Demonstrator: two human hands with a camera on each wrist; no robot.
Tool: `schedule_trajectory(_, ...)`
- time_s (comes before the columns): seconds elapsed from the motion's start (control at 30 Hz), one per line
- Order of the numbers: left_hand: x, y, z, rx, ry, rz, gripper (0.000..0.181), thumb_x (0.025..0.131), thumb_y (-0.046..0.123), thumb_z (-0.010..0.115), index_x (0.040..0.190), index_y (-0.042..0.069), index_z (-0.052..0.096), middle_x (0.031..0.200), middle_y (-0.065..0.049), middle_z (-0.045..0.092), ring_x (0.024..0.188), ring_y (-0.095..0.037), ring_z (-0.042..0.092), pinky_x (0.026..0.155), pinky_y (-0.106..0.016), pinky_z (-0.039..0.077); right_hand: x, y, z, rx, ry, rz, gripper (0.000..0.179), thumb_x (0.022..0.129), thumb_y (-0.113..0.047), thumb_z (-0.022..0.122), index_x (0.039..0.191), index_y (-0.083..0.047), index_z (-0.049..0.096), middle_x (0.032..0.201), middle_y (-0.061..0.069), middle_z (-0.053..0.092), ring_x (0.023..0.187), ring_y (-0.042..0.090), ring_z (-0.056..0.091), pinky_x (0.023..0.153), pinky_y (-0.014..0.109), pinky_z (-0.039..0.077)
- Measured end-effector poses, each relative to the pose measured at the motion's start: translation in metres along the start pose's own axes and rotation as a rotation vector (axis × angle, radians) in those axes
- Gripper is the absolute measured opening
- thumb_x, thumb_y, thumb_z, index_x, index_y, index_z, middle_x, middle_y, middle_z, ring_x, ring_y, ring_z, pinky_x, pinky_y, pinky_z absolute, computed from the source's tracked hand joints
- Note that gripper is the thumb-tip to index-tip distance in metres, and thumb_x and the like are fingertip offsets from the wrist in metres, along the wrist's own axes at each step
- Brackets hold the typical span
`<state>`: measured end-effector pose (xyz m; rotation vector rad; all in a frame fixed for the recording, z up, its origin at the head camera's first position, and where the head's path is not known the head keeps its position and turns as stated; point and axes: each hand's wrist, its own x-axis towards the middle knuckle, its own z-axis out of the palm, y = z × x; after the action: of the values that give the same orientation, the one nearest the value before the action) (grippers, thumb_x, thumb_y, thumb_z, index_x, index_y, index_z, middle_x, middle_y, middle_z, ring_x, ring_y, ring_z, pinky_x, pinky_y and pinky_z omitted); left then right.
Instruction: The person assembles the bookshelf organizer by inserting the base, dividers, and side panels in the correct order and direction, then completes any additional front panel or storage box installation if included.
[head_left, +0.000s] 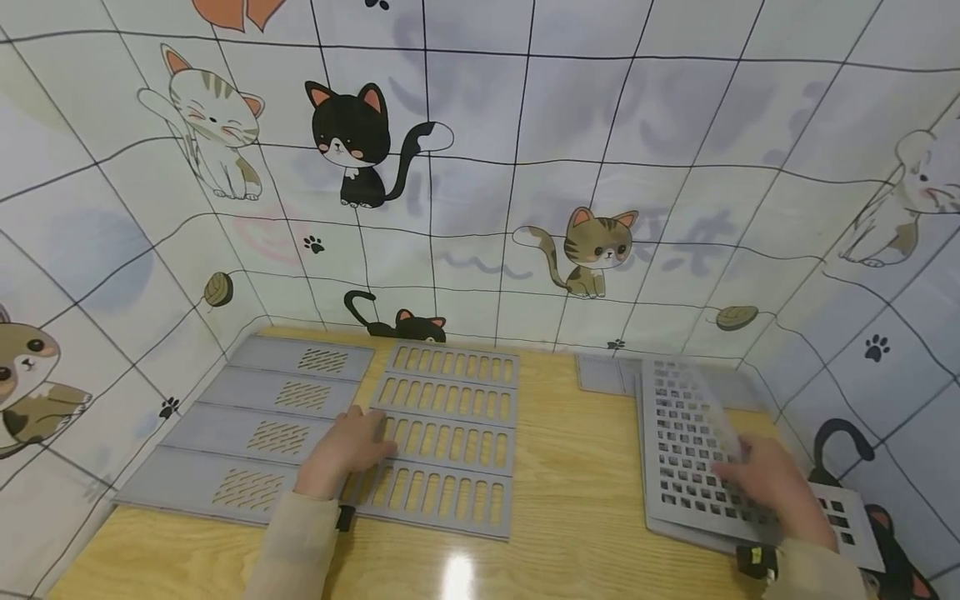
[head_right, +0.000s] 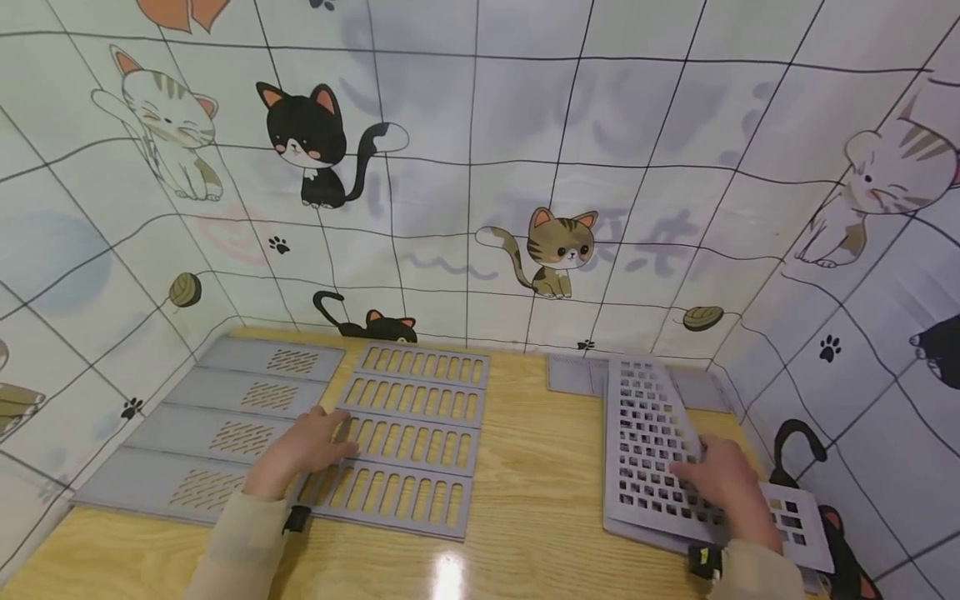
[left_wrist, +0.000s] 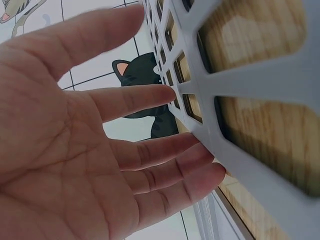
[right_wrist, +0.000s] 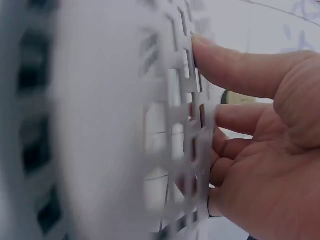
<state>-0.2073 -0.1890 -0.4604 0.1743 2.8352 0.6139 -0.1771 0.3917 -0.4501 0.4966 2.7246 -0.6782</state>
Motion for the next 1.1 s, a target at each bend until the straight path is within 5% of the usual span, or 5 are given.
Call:
schedule_trajectory(0.3,0.003,-0.001,0.005,0.023,0.001,0.01,0.09,0.072,0.021,0.095,0.147,-0.002,0.051,0.13,-0.029,0.046,0.122,-0.047,0.048,0.094,-0.063,0.052,-0.033,-0.05,0.015,0.182,0.371,-0.226,0.042,0.101,-0.015,0.063,0.134,0.01,0.055,0.13,0.038,0.059,0.111,0.052,0.061,0.088,0.064,0.05)
schedule_trajectory(0.43,0.004,0.001,0.007,0.031,0.009,0.002,0.091,0.07,0.02,0.096,0.146,-0.002,0.052,0.125,-0.027,0.046,0.115,-0.044,0.049,0.09,-0.06,0.053,-0.037,-0.07,0.026,0.18,0.436,-0.285,0.023,0.101,-0.012,0.065,0.114,0.007,0.06,0.12,0.034,0.062,0.106,0.049,0.062,0.086,0.062,0.051)
schedule_trajectory(0.6,0.003,0.006,0.009,0.019,0.001,-0.002,0.1,0.065,0.02,0.098,0.148,-0.006,0.048,0.132,-0.031,0.044,0.117,-0.046,0.05,0.094,-0.061,0.051,-0.042,-0.081,0.03,0.123,0.392,-0.324,0.015,0.098,-0.01,0.069,0.102,-0.002,0.057,0.11,0.026,0.066,0.094,0.04,0.062,0.076,0.053,0.052)
schedule_trajectory(0.97,-0.006,0.017,0.014,0.038,-0.051,-0.048,0.111,0.061,0.023,0.1,0.149,-0.011,0.041,0.143,-0.042,0.037,0.126,-0.059,0.047,0.1,-0.07,0.045,-0.049,-0.073,0.024,0.094,0.141,-0.498,0.044,0.095,-0.003,0.071,0.134,-0.002,0.051,0.126,0.03,0.065,0.098,0.038,0.073,0.078,0.053,0.059)
schedule_trajectory(1.1,-0.009,0.02,0.017,0.069,-0.041,-0.025,0.109,0.06,0.025,0.101,0.145,-0.012,0.045,0.134,-0.039,0.045,0.118,-0.054,0.052,0.097,-0.067,0.049,-0.048,-0.069,0.026,0.128,0.208,-0.472,0.036,0.099,-0.005,0.066,0.133,0.0,0.052,0.117,0.025,0.072,0.094,0.035,0.074,0.073,0.047,0.059)
